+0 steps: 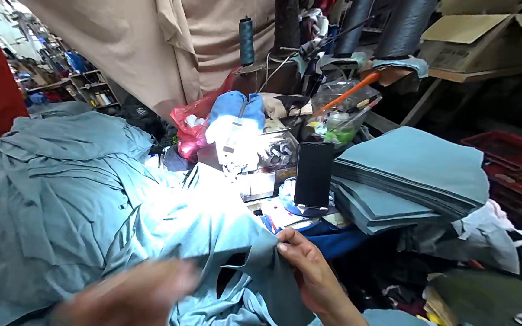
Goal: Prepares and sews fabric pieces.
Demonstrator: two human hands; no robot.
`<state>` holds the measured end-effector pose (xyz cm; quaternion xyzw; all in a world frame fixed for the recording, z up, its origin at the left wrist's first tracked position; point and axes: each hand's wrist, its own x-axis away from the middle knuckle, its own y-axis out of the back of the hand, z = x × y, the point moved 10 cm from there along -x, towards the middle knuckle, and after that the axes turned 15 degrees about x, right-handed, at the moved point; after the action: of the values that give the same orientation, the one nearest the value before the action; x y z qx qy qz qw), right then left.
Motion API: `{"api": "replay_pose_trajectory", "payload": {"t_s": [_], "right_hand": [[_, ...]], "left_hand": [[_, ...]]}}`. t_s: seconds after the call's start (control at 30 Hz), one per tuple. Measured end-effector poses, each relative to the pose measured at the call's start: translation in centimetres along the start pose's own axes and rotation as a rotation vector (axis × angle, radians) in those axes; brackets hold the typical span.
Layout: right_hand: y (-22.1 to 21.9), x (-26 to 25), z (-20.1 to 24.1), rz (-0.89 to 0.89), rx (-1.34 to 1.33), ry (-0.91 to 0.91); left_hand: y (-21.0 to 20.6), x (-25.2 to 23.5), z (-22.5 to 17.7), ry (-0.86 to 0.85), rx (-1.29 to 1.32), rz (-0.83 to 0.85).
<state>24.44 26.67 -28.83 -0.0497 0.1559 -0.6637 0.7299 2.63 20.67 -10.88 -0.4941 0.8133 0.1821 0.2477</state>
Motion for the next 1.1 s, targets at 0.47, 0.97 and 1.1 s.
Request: {"api": "replay_pose_trajectory", "payload": {"t_s": [0.47,0.97,1.1], "right_hand": [[4.4,-9.5,-0.8,-0.381,0.485,-0.016],[-5.0,-6.1,-6.5,-0.105,0.564,0.071],[-3.4,-5.5,-6.8,-0.114,0.541,-0.004]], "left_hand": [[11.5,6.1,24.8,0.499,-0.033,-0.472],[7.1,3.6,21.2,0.196,-0.46,-0.369],[6.9,3.5,21.0,0.182,-0.477,-0.346]]}}
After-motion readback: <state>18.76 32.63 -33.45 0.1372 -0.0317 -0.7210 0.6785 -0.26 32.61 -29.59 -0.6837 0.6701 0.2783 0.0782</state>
